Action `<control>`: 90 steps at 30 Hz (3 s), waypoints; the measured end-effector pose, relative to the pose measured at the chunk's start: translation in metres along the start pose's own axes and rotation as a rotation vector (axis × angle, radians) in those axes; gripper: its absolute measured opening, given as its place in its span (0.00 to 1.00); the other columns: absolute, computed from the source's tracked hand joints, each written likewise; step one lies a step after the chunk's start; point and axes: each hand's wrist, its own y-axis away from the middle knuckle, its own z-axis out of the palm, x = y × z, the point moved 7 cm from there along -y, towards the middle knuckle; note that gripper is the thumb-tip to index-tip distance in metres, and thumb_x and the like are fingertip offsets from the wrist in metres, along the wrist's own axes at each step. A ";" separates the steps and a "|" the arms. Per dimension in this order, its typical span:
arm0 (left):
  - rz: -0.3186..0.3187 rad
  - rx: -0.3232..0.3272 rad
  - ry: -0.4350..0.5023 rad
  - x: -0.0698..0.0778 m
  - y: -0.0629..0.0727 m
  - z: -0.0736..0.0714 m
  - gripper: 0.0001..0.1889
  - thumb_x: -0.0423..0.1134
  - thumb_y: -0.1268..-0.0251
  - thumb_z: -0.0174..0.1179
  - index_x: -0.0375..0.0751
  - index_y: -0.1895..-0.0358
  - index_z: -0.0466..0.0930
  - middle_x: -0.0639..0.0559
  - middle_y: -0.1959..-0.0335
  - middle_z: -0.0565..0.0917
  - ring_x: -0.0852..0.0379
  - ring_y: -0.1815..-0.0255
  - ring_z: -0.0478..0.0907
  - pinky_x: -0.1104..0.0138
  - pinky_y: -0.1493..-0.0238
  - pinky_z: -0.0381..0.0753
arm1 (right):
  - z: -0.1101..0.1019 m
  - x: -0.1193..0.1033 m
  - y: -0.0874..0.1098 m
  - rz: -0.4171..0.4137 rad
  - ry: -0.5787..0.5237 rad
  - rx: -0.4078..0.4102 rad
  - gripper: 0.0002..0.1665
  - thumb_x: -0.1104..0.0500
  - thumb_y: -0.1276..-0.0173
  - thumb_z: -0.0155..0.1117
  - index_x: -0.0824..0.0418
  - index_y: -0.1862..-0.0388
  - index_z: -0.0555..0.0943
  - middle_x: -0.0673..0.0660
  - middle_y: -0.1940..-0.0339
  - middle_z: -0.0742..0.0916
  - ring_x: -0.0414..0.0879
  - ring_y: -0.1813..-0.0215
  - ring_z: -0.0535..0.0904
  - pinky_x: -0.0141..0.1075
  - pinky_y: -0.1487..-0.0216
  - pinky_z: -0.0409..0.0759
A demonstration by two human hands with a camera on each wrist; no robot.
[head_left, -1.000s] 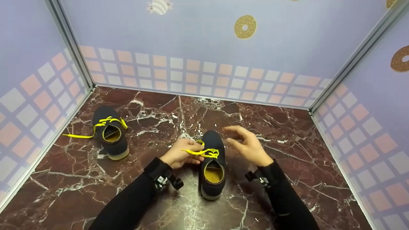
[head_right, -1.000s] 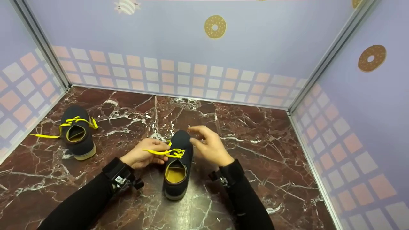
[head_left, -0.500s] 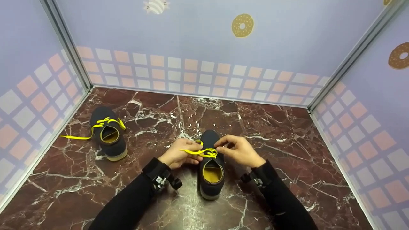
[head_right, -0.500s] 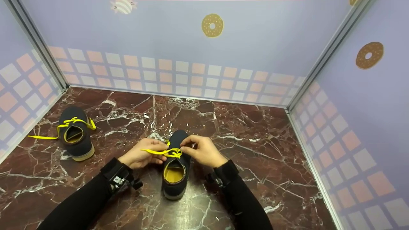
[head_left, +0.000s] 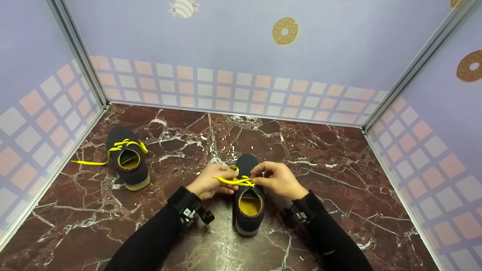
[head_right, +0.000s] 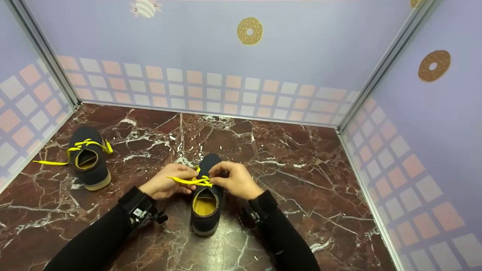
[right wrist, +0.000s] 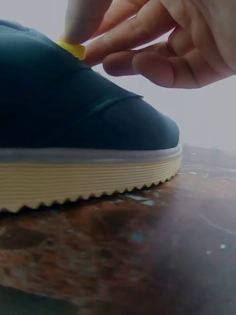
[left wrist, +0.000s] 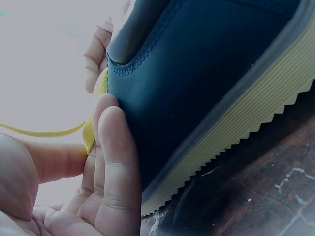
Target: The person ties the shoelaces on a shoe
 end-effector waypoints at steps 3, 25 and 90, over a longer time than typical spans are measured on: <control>-0.004 0.007 -0.005 0.000 0.000 0.000 0.12 0.31 0.19 0.64 0.23 0.45 0.80 0.41 0.63 0.87 0.53 0.71 0.90 0.65 0.68 0.92 | 0.001 0.001 0.001 0.008 -0.029 -0.018 0.12 0.64 0.26 0.78 0.65 0.47 0.91 0.55 0.57 0.93 0.52 0.59 0.87 0.31 0.60 0.83; -0.017 0.041 -0.030 -0.002 -0.003 -0.001 0.08 0.31 0.21 0.65 0.27 0.51 0.84 0.42 0.65 0.90 0.55 0.72 0.90 0.66 0.69 0.92 | -0.031 0.050 0.009 0.450 -0.391 0.049 0.13 0.67 0.27 0.73 0.76 0.49 0.86 0.58 0.68 0.90 0.44 0.73 0.85 0.31 0.73 0.83; -0.022 0.041 -0.028 0.000 -0.002 -0.001 0.08 0.33 0.20 0.66 0.28 0.50 0.85 0.43 0.66 0.89 0.55 0.73 0.89 0.65 0.69 0.92 | 0.001 -0.011 0.000 -0.003 -0.080 -0.094 0.10 0.59 0.27 0.81 0.59 0.49 0.93 0.54 0.48 0.93 0.56 0.48 0.88 0.39 0.51 0.87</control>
